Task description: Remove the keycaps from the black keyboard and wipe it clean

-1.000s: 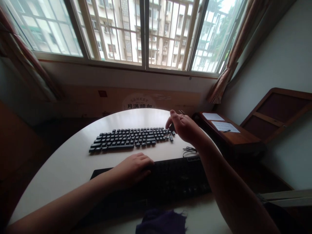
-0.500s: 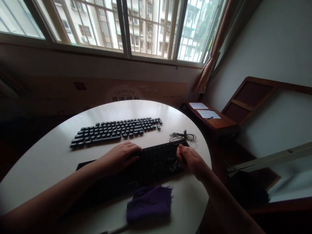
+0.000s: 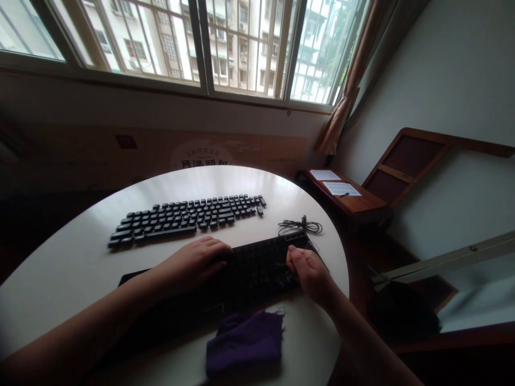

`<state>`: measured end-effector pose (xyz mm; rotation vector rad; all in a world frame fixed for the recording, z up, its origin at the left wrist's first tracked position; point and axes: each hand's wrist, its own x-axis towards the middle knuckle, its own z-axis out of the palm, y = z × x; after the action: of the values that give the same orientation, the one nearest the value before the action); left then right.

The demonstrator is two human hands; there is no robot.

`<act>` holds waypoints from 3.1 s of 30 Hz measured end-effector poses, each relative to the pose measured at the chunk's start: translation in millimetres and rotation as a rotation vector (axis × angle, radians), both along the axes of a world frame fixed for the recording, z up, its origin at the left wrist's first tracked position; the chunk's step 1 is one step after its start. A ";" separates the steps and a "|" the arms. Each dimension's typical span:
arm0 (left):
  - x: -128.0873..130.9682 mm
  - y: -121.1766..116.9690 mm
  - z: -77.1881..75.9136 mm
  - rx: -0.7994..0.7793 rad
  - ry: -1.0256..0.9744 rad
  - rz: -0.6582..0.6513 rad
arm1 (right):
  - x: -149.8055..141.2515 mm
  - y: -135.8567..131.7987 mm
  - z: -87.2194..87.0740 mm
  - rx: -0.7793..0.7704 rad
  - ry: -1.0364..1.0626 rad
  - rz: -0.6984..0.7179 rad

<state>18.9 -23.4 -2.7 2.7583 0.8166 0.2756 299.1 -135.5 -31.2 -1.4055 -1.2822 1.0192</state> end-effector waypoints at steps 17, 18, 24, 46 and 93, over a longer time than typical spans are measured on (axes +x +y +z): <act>0.9 2.1 -4.2 0.007 0.012 0.002 | -2.6 -17.8 -15.3 0.181 -0.047 -0.134; 0.6 1.9 -4.1 0.008 0.016 0.002 | -2.1 -17.3 -16.1 0.178 -0.035 -0.135; -0.1 0.5 -3.6 0.014 0.016 0.002 | -0.9 -15.1 -18.3 0.147 0.078 -0.135; -1.7 -13.9 20.9 -0.149 -0.279 -0.030 | -42.0 26.3 91.9 0.470 -0.367 0.399; -3.2 -3.7 -0.1 -0.185 -0.154 0.309 | -35.5 157.7 25.5 0.428 -0.944 0.357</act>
<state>15.7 -27.2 -2.8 2.4016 1.1625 0.4394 263.6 22.2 -5.7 -1.3647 -2.3333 0.1971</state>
